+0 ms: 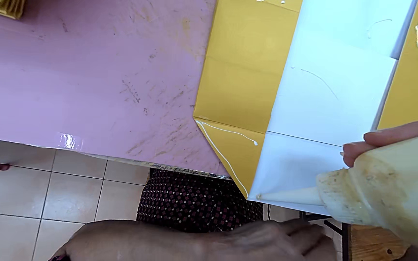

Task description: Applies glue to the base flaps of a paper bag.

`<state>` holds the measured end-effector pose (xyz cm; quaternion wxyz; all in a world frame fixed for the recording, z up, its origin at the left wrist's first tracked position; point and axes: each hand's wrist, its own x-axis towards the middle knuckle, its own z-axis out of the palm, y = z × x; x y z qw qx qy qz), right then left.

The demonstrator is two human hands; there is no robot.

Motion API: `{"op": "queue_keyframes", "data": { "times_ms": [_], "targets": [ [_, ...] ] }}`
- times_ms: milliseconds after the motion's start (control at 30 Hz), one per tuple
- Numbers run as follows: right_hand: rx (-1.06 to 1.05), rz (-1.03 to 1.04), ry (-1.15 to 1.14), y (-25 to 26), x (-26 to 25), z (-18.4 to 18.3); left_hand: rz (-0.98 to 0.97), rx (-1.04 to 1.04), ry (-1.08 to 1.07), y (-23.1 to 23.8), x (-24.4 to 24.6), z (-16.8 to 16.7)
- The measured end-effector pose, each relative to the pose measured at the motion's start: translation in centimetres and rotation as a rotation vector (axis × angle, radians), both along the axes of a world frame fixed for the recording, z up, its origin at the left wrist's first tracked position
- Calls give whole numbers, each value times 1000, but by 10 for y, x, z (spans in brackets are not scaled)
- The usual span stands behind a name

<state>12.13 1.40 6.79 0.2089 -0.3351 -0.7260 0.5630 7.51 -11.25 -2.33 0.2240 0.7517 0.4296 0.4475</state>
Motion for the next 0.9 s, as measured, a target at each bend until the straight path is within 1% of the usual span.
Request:
{"op": "queue_keyframes", "data": {
  "times_ms": [67,167,233,267,333,500,700,833,900],
  "targets": [
    [52,7,36,6,16,-6,5,-16,-3,-5,-7,-9],
    [59,62,97,20,42,-12,19,-51,-5,-12,-17,-20],
    [67,45,120,22,49,-13,45,-85,-5,-16,-24,-25],
    [128,4,146,25,55,-18,59,-97,-3,-18,-27,-27],
    [190,-13,148,29,73,-25,86,-119,5,-23,-33,-32],
    [196,14,76,34,103,-28,133,-182,-4,-29,-46,-36],
    [176,-33,141,42,124,-32,156,-243,-50,-35,-58,-39],
    [198,-22,133,46,143,-35,175,-263,-69,-35,-62,-39],
    [157,-15,125,48,150,-35,185,-268,-79,-35,-62,-39]
  ]
}}
